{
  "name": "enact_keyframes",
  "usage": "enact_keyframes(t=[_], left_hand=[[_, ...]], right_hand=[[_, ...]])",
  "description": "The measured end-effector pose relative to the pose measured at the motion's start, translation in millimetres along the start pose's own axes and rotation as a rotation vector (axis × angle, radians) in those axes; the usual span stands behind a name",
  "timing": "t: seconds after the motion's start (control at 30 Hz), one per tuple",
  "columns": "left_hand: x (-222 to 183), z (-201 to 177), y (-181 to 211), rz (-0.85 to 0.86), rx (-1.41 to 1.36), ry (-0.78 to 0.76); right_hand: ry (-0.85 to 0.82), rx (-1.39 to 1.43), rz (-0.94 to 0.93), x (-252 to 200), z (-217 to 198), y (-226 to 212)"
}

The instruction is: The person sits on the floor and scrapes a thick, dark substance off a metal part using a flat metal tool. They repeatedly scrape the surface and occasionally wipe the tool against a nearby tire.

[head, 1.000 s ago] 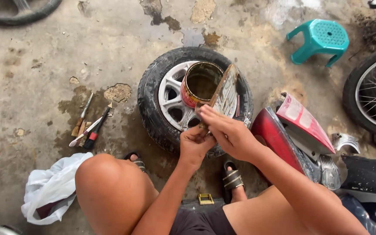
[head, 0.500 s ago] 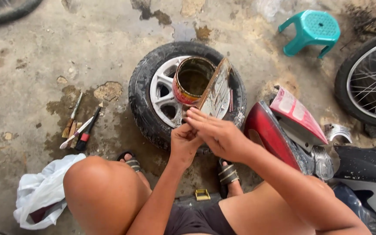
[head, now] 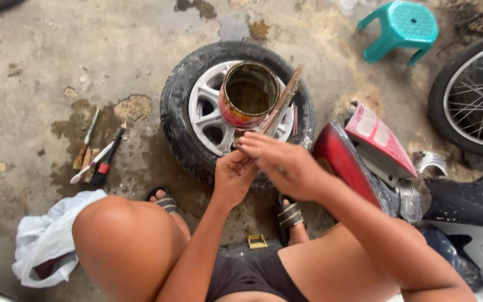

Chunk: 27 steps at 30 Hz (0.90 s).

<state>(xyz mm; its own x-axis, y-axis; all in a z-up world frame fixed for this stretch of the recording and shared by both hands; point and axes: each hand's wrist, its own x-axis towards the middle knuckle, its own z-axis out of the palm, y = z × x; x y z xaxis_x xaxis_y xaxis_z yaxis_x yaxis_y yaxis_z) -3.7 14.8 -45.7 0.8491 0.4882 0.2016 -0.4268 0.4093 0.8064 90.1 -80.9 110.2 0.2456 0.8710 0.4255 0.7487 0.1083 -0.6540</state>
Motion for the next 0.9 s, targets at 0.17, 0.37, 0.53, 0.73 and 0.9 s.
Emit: enact_keyframes(t=[0.17,0.37,0.53,0.73,0.9], left_hand=[[7.5,14.5,41.5,0.133,0.35,-0.088],[5.6,27.3,59.0,0.216,0.459,-0.011],[-2.9,23.3,38.6,0.225,0.467,0.061],[5.6,26.8,47.2,0.3,0.501,0.095],[8.3,32.7,52.3,0.321,0.539,0.121]], right_hand=[[0.065,-0.107,0.014,-6.5,-11.7,14.0],[0.101,-0.221,0.059,-6.9,-18.9,33.5],[0.04,-0.082,0.042,-8.9,-0.8,11.2],[0.044,-0.049,-0.003,-8.7,5.3,6.1],[0.057,-0.218,0.077,1.8,-9.2,2.7]])
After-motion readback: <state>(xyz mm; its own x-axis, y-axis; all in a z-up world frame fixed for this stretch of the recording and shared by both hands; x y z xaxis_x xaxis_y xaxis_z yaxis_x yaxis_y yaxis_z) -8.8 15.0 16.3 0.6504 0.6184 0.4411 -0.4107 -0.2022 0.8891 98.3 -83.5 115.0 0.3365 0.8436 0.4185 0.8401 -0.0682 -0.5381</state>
